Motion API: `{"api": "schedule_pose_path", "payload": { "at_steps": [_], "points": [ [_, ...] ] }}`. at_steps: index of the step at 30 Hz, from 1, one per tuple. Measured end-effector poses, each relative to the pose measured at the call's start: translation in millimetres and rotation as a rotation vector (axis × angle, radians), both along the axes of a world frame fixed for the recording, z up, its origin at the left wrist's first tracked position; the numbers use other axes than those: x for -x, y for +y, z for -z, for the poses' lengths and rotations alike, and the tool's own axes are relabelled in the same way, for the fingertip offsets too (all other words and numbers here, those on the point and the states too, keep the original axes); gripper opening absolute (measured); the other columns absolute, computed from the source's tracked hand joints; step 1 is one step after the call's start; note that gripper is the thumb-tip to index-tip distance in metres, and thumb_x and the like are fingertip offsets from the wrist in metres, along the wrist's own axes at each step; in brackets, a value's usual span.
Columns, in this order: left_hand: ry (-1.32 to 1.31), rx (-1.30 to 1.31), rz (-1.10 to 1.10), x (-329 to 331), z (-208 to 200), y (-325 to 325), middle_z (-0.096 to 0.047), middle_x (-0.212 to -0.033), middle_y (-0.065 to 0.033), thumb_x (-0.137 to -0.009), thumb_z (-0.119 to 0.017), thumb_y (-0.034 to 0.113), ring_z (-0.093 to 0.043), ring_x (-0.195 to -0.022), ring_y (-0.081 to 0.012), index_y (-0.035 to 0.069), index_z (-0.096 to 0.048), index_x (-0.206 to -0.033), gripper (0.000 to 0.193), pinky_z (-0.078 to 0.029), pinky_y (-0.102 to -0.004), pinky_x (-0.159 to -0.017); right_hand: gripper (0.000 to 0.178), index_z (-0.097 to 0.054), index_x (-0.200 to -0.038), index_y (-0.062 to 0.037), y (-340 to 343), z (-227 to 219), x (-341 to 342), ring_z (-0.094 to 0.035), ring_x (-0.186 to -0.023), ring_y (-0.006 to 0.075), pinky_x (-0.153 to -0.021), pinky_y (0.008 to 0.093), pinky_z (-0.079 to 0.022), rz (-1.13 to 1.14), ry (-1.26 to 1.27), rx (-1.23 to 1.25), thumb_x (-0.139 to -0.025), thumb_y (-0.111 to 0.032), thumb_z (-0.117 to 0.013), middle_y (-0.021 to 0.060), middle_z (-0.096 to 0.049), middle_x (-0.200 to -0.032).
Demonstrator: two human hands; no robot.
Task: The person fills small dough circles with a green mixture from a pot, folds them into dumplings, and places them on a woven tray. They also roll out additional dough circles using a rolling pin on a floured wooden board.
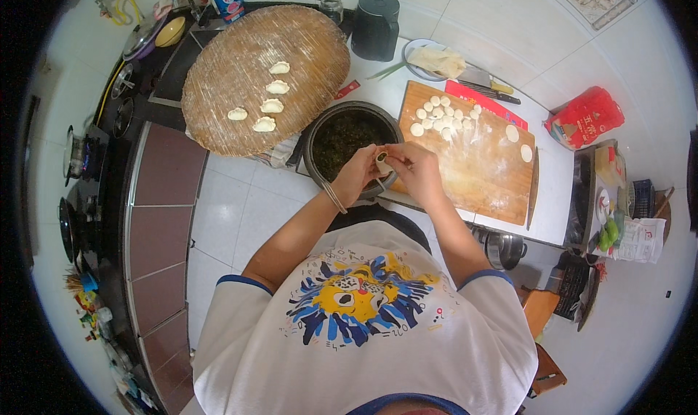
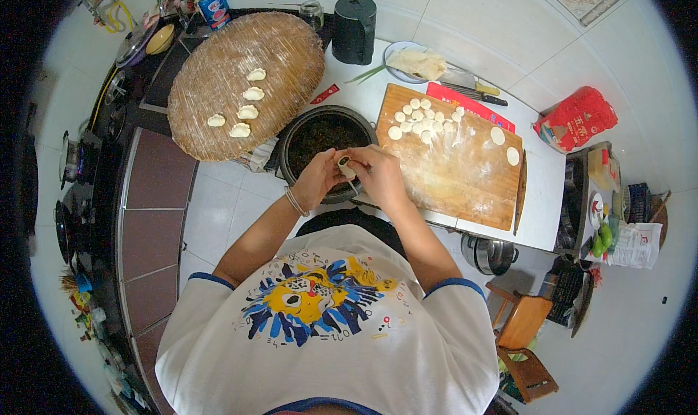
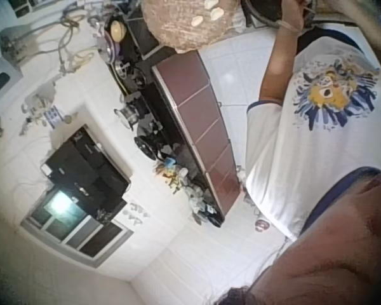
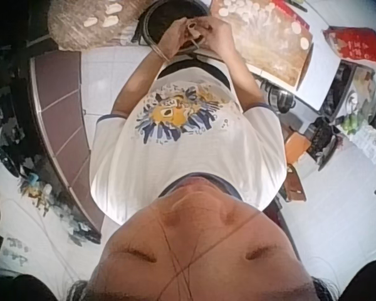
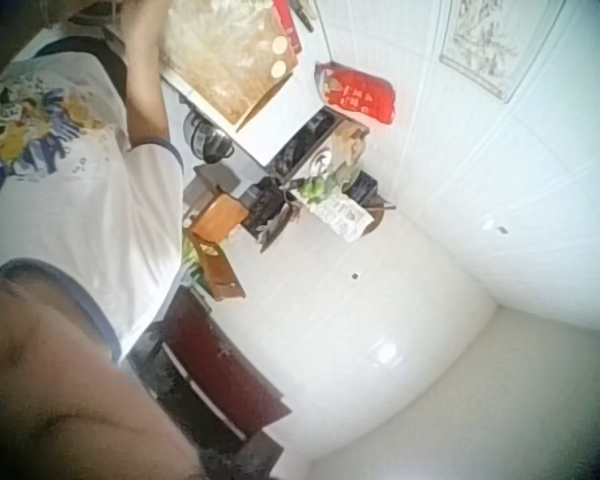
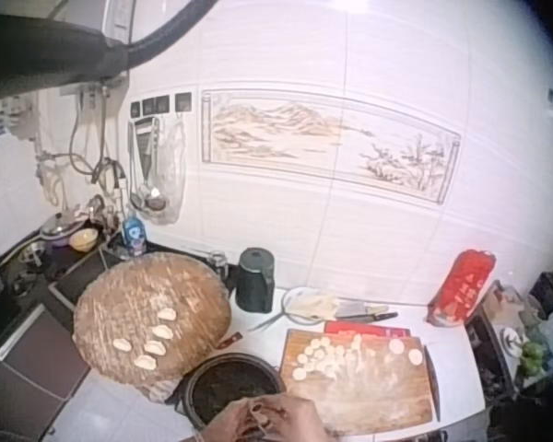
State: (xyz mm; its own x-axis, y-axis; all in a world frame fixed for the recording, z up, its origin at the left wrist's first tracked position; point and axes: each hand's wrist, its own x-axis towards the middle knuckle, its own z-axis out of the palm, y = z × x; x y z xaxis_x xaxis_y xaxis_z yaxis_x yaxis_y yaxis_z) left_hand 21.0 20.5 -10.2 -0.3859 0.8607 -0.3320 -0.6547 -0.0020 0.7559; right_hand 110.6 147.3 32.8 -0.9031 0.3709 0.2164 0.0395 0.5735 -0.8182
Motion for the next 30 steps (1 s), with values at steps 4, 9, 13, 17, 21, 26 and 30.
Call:
{"api": "schedule_pose_path", "payload": {
  "at_steps": [4, 9, 13, 17, 21, 26, 30],
  "points": [
    [0.003, -0.024, 0.018, 0.2, -5.0, -0.6, -0.055, -0.110, -0.0044, -0.095, -0.022, 0.039, -0.051, -0.100, -0.0136, 0.005, -0.048, -0.121, 0.050, -0.039, -0.0314, -0.092, 0.020, -0.067, -0.093, -0.0063, 0.8, -0.6, 0.5, -0.057, -0.060, 0.0236, -0.055, 0.0312, -0.046, -0.014, -0.012, -0.017, -0.073, -0.004, -0.066, 0.0102, -0.058, -0.071],
    [-0.121, -0.013, 0.025, 4.0, -0.4, -0.8, -0.056, -0.108, -0.0051, -0.095, -0.021, 0.040, -0.053, -0.098, -0.0155, 0.004, -0.047, -0.122, 0.052, -0.041, -0.0317, -0.089, 0.017, -0.067, -0.090, -0.0058, 1.3, 3.4, 0.9, -0.060, -0.065, 0.0264, -0.057, 0.0325, -0.048, -0.028, 0.072, -0.177, -0.073, -0.003, -0.064, 0.0097, -0.059, -0.075],
    [-0.155, -0.042, 0.041, 5.7, 2.5, -0.7, -0.057, -0.108, -0.0059, -0.095, -0.021, 0.039, -0.054, -0.097, -0.0169, 0.004, -0.046, -0.124, 0.052, -0.043, -0.0325, -0.087, 0.013, -0.067, -0.086, -0.0056, 1.3, 5.7, 1.4, -0.061, -0.068, 0.0284, -0.058, 0.0340, -0.050, -0.017, 0.163, -0.279, -0.074, -0.003, -0.062, 0.0095, -0.060, -0.078],
    [-0.147, -0.042, 0.001, 3.7, -0.5, 2.1, -0.057, -0.108, -0.0055, -0.095, -0.020, 0.039, -0.055, -0.095, -0.0160, 0.004, -0.045, -0.124, 0.052, -0.043, -0.0330, -0.087, 0.012, -0.066, -0.086, -0.0050, -1.0, 6.2, 0.9, -0.061, -0.068, 0.0283, -0.059, 0.0337, -0.050, -0.026, 0.152, -0.242, -0.074, -0.004, -0.063, 0.0090, -0.061, -0.080],
    [-0.047, -0.035, 0.011, 3.3, 0.1, 3.4, -0.057, -0.106, -0.0047, -0.096, -0.020, 0.037, -0.055, -0.093, -0.0149, 0.005, -0.046, -0.125, 0.051, -0.043, -0.0328, -0.086, 0.012, -0.066, -0.087, -0.0044, -3.5, -1.9, 0.5, -0.061, -0.069, 0.0285, -0.059, 0.0334, -0.050, -0.032, 0.088, -0.194, -0.075, -0.005, -0.063, 0.0092, -0.061, -0.080],
    [-0.024, -0.049, 0.054, 4.2, -0.6, 4.9, -0.058, -0.104, -0.0041, -0.097, -0.019, 0.036, -0.055, -0.092, -0.0142, 0.005, -0.046, -0.125, 0.050, -0.042, -0.0327, -0.086, 0.012, -0.066, -0.087, -0.0039, -1.5, 2.1, 3.3, -0.061, -0.069, 0.0290, -0.060, 0.0336, -0.050, -0.016, 0.088, -0.161, -0.076, -0.006, -0.064, 0.0100, -0.061, -0.080],
    [-0.054, -0.029, 0.037, 4.4, 1.5, 5.9, -0.056, -0.107, -0.0044, -0.096, -0.019, 0.038, -0.053, -0.094, -0.0143, 0.006, -0.046, -0.123, 0.050, -0.042, -0.0324, -0.086, 0.013, -0.065, -0.089, -0.0032, 0.1, 2.4, 5.0, -0.061, -0.070, 0.0281, -0.060, 0.0331, -0.050, -0.032, 0.106, -0.163, -0.076, -0.004, -0.063, 0.0108, -0.061, -0.080]
  ]
}}
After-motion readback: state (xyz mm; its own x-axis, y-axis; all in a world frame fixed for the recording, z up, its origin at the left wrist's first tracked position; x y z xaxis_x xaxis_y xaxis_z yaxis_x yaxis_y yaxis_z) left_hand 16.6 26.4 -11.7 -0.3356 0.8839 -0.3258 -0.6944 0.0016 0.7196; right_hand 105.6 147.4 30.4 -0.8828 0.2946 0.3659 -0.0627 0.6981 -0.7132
